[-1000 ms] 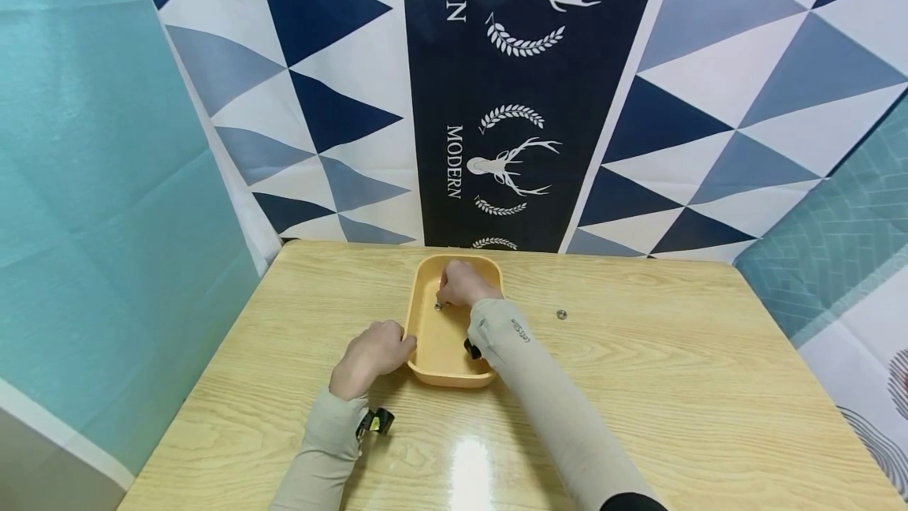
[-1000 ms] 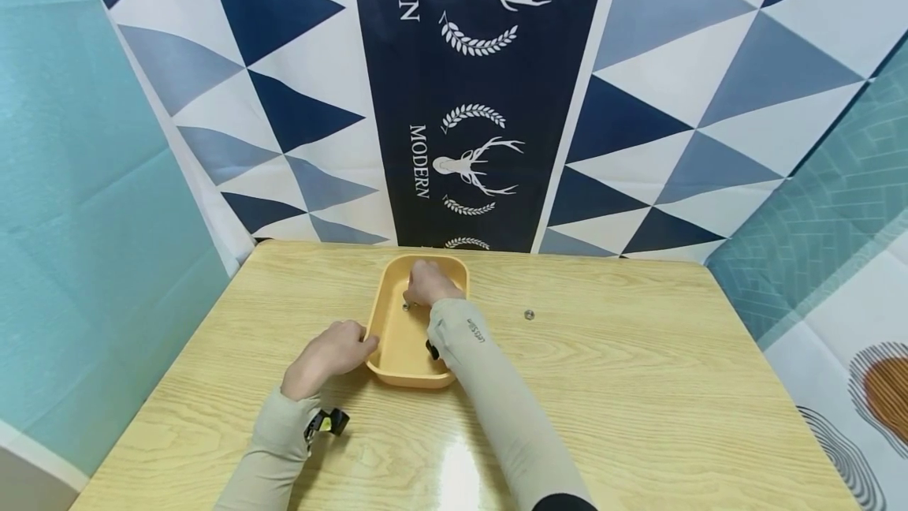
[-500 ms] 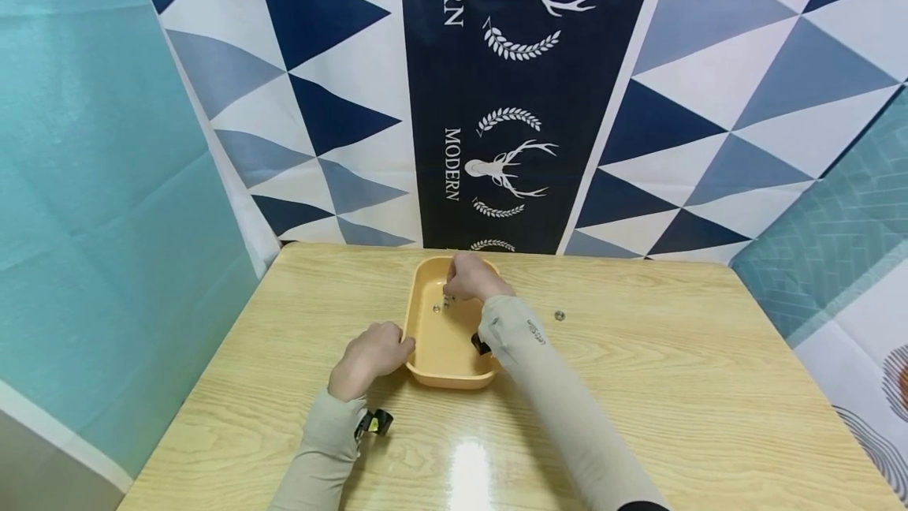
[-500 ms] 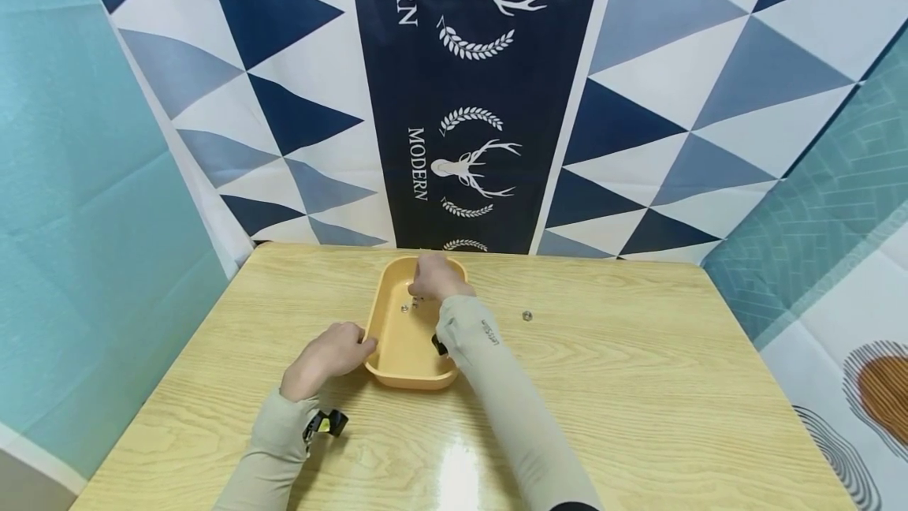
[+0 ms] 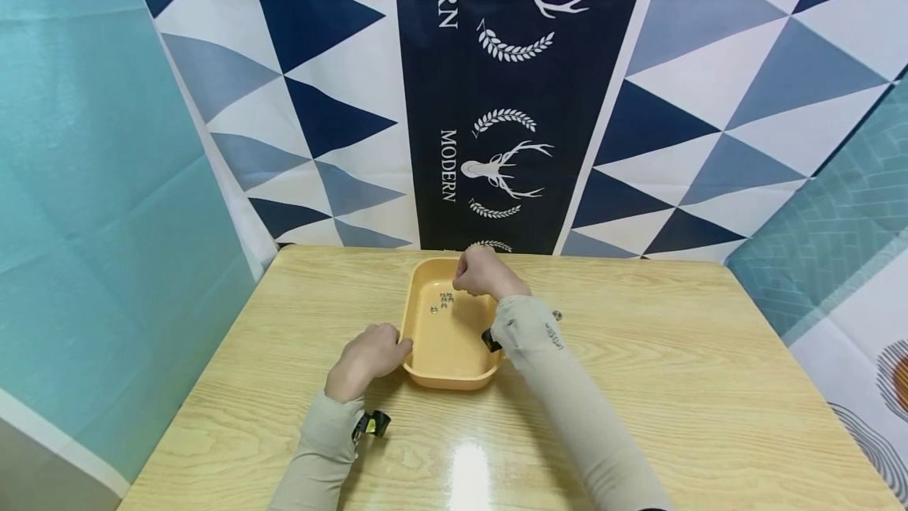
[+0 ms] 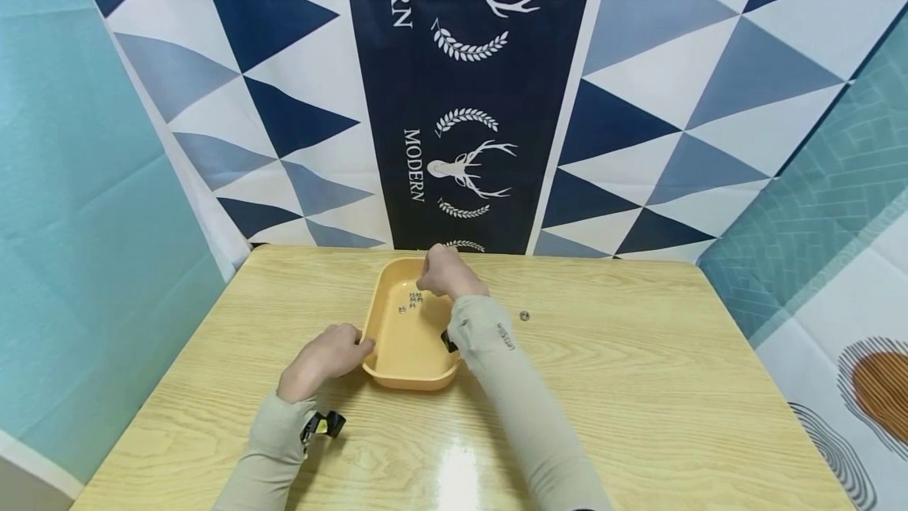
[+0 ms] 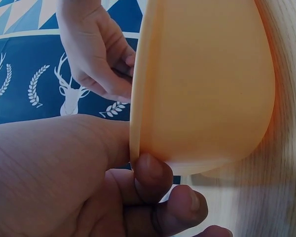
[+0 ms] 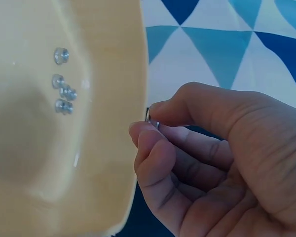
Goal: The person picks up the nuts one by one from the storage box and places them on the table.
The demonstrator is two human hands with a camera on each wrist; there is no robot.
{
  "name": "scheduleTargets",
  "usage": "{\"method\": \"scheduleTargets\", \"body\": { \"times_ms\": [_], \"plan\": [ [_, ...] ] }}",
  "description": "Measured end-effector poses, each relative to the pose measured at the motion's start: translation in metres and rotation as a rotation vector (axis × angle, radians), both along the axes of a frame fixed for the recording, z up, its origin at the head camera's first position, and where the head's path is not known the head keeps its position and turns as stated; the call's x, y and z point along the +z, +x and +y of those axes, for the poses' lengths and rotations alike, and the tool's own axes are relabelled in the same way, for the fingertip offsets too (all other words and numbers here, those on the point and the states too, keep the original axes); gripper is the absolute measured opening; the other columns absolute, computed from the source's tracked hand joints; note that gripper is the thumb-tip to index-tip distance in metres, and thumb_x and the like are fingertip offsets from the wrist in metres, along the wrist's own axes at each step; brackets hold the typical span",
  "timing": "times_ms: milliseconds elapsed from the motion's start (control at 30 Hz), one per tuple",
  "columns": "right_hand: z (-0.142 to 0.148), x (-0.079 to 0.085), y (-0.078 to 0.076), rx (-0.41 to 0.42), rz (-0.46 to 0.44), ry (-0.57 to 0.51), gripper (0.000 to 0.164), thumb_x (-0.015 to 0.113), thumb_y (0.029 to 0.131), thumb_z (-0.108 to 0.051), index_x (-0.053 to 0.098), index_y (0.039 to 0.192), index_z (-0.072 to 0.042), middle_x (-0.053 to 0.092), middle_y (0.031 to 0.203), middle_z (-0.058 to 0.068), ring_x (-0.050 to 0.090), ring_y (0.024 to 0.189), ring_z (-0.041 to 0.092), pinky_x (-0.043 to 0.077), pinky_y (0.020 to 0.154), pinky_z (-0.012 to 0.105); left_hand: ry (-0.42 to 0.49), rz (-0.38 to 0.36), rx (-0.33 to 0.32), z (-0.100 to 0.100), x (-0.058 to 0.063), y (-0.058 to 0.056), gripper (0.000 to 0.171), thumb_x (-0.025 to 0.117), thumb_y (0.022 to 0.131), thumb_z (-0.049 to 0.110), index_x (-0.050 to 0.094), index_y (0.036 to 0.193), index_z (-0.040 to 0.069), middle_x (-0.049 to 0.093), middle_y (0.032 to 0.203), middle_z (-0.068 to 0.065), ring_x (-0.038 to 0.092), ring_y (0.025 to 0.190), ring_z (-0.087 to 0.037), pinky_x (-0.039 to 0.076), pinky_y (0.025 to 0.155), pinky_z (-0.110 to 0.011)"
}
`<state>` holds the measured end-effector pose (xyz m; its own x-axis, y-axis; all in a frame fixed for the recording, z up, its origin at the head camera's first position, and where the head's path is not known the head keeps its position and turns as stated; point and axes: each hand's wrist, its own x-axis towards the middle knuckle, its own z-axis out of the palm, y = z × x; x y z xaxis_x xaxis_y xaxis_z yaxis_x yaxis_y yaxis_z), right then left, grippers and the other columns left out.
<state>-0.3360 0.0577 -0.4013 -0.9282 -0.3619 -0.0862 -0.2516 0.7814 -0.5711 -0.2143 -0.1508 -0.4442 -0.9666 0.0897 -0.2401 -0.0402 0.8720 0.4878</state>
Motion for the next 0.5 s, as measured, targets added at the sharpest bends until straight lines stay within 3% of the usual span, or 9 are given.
{"method": "scheduleTargets", "body": {
  "times_ms": [500],
  "plan": [
    [0.022, 0.019, 0.007, -0.021, 0.006, 0.018, 0.006, 0.07, 0.083, -0.006, 0.072, 0.078, -0.008, 0.069, 0.075, 0.003, 0.062, 0.063, 0.014, 0.05, 0.06, 0.025, 0.005, 0.001, -0.006, 0.0, 0.001, 0.0, 0.037, 0.051, 0.101, 0.03, 0.054, 0.068, 0.015, 0.046, 0.063, -0.001, 0.041, 0.055, -0.016, 0.032, 0.051, -0.03]
  ]
}}
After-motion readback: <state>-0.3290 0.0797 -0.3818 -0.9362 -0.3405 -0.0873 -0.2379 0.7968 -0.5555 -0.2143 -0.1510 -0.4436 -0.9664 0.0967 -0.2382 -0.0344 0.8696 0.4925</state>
